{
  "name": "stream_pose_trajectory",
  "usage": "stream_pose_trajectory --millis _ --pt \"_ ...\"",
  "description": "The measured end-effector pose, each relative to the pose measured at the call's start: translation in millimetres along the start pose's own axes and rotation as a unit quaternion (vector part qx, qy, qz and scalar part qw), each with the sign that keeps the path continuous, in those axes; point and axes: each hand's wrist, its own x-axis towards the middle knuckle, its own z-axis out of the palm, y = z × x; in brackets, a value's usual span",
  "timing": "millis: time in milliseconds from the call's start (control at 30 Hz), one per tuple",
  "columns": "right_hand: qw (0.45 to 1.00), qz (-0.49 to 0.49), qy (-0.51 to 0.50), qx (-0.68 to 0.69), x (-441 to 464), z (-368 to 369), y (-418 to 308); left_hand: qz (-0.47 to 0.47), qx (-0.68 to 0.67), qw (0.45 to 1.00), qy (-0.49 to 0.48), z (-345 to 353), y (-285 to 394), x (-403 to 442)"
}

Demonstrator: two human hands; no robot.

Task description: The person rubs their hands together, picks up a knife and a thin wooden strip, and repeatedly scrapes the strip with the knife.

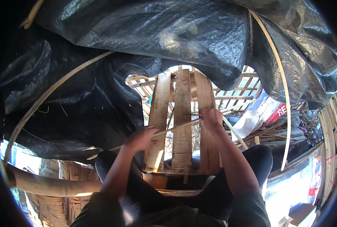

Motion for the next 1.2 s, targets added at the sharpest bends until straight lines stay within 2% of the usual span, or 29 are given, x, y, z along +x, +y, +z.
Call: stream_pose_trajectory --millis 33,100,300,433,533,600,633,700,900,933,1067,1133,1200 --pt "1.000 0.003 -0.002 0.012 -2 -7 -2 0.000 0.005 1.000 0.001 -2 2 4" --pt "0.999 0.007 -0.007 0.031 0 -12 -3 -0.010 -0.098 0.995 -0.009 -1 10 15" --pt "0.994 0.102 -0.027 0.018 0 0 21 -0.001 -0.088 0.994 0.060 20 17 31" --pt "0.990 0.119 -0.011 0.080 -6 -15 20 -0.020 -0.071 0.996 0.045 27 21 41" --pt "0.992 0.101 -0.028 0.075 -8 -16 22 -0.018 -0.050 0.993 0.102 34 21 46" --pt "0.992 0.046 0.008 0.118 -13 -24 18 -0.018 -0.069 0.993 0.094 30 21 47" --pt "0.992 0.047 0.004 0.117 -12 -23 16 -0.017 -0.083 0.992 0.089 28 20 47" --pt "0.981 0.056 0.078 0.168 -11 -19 13 0.003 -0.092 0.990 0.103 24 19 46" --pt "0.978 0.092 0.058 0.179 -21 -14 27 -0.005 -0.123 0.991 0.061 25 12 50" --pt "0.979 0.087 0.046 0.181 -23 -19 27 0.007 -0.126 0.988 0.087 25 14 48" --pt "0.976 0.114 0.040 0.181 -24 -22 36 0.009 -0.111 0.991 0.074 25 15 46" --pt "0.969 0.172 0.045 0.170 -22 -9 47 0.013 -0.097 0.991 0.086 28 15 46" --pt "0.973 0.174 0.020 0.152 -19 -2 58 0.004 -0.071 0.992 0.101 33 16 47"
